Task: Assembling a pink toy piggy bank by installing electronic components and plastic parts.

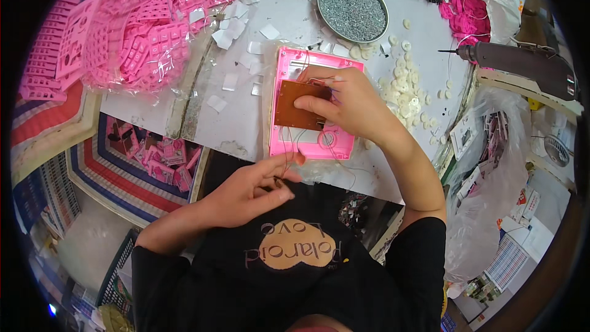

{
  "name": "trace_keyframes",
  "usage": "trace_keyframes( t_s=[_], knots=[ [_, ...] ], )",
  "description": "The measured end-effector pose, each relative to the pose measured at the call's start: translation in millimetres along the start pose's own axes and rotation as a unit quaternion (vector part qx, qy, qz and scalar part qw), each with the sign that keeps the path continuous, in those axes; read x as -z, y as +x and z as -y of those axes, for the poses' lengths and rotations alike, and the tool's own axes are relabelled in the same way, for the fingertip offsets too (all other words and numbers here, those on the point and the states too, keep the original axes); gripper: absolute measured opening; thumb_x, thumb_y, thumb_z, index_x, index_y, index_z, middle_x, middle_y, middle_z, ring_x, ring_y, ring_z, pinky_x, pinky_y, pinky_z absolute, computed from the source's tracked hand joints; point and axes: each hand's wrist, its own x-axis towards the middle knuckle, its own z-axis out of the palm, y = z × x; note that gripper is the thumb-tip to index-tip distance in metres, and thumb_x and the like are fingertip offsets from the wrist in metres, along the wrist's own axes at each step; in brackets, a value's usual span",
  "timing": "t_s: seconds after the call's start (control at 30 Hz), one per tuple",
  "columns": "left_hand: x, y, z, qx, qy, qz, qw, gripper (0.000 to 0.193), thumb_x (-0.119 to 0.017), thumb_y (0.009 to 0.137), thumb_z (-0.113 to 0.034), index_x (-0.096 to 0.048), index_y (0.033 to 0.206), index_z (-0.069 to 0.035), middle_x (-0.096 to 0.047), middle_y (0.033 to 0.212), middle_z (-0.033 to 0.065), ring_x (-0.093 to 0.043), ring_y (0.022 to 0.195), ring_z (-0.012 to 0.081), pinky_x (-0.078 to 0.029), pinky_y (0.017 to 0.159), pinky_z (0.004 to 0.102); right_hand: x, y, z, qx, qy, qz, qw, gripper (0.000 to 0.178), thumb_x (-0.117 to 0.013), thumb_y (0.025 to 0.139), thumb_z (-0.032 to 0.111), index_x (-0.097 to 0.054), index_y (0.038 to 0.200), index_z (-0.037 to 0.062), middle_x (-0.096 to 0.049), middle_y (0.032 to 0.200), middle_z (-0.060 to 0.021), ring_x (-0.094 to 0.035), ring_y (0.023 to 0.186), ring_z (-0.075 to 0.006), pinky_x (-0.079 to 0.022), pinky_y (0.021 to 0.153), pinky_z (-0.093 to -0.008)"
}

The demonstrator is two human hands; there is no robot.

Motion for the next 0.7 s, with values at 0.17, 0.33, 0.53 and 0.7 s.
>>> trace_keyframes(
  t_s=[0.17, 0.33, 0.53, 0.7],
  knots=[
    [5.0, -13.9, -33.0, -0.087, 0.471, -0.172, 0.861, 0.052, -0.073, 0.083, -0.009, -0.056, 0.132, -0.001, -0.068, 0.099, 0.013, -0.065, 0.068, 0.0179, -0.052, 0.061, 0.0306, 3.2, 6.4, 10.5, -0.008, -0.142, -0.004, 0.99, 0.029, -0.074, 0.082, 0.026, -0.062, 0.094, 0.0026, -0.069, 0.081, -0.0161, -0.066, 0.08, -0.038, -0.05, 0.069, -0.048],
    [15.1, 5.3, -51.3, -0.153, 0.538, -0.207, 0.802, 0.033, -0.076, 0.079, -0.009, -0.062, 0.108, -0.002, -0.064, 0.091, 0.0118, -0.064, 0.071, 0.0245, -0.05, 0.062, 0.0335, 0.8, 6.8, 4.8, 0.002, -0.128, -0.019, 0.992, 0.03, -0.074, 0.082, 0.025, -0.061, 0.094, 0.0017, -0.069, 0.079, -0.0161, -0.066, 0.078, -0.0384, -0.051, 0.07, -0.0483],
    [13.5, 38.1, -38.3, -0.225, 0.71, -0.142, 0.651, 0.053, -0.074, 0.08, -0.032, -0.059, 0.121, -0.002, -0.056, 0.126, 0.0136, -0.049, 0.127, 0.0294, -0.038, 0.101, 0.0465, 1.0, 1.3, 21.4, -0.013, -0.252, -0.159, 0.955, 0.042, -0.08, 0.075, 0.021, -0.055, 0.103, 0.0009, -0.066, 0.096, -0.0166, -0.064, 0.093, -0.0369, -0.052, 0.073, -0.0467],
    [13.9, 36.6, -40.3, -0.193, 0.727, -0.105, 0.65, 0.068, -0.073, 0.079, -0.042, -0.055, 0.129, 0.002, -0.053, 0.132, 0.0123, -0.043, 0.134, 0.0271, -0.033, 0.104, 0.048, 0.4, -24.3, 17.8, 0.154, -0.225, -0.249, 0.929, 0.043, -0.079, 0.073, 0.015, -0.06, 0.109, -0.0005, -0.062, 0.115, -0.0161, -0.057, 0.114, -0.0346, -0.05, 0.089, -0.0449]
  ],
)
